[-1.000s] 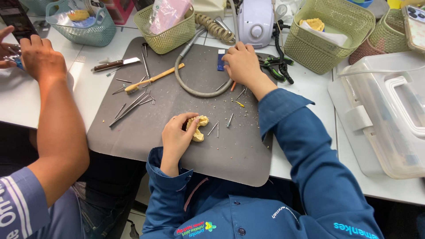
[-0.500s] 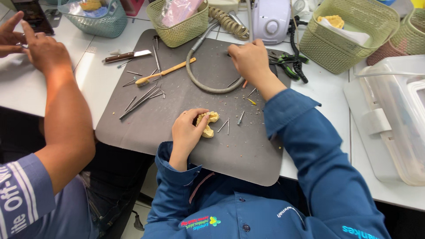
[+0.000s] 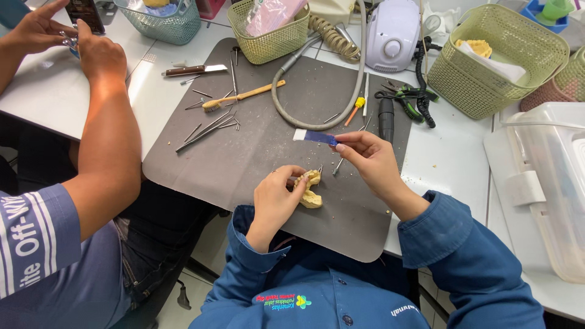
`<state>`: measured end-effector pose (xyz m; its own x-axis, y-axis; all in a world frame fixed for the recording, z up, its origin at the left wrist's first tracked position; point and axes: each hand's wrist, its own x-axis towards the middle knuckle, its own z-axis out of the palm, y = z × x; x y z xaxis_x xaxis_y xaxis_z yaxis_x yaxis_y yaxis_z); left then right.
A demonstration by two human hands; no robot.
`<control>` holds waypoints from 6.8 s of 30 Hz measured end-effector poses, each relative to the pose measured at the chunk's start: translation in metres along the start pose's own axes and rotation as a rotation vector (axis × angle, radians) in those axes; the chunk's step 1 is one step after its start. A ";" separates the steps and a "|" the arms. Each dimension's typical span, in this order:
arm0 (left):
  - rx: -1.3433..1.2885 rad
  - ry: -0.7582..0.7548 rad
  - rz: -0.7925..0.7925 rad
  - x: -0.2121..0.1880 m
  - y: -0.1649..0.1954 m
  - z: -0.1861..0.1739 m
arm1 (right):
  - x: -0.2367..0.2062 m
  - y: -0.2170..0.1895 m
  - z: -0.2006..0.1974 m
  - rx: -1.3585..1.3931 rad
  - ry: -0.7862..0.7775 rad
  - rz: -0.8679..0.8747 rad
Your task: The person shapes a small yellowish dental material using a rotary handpiece and a metal spatula. They repeatedly hold the material, apply the rotary tool to its surface, and scrape or smooth it with the spatula. The work is performed on a gray mat with various dental tools nearby.
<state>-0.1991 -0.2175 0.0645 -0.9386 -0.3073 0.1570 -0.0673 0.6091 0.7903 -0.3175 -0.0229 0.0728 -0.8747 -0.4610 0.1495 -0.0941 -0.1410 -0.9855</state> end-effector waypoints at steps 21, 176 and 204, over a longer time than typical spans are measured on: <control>0.071 0.250 0.151 -0.006 -0.006 0.014 | -0.027 0.033 0.035 -0.315 0.123 -0.160; 0.012 0.118 0.212 0.002 -0.005 0.016 | -0.031 0.011 0.044 -0.768 -0.058 -0.606; 0.015 0.075 0.203 -0.002 -0.006 0.021 | -0.040 0.014 0.039 -0.773 -0.065 -0.611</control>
<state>-0.2039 -0.2054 0.0474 -0.9055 -0.2307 0.3561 0.1148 0.6748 0.7290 -0.2652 -0.0402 0.0562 -0.5466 -0.5503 0.6312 -0.8259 0.2294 -0.5151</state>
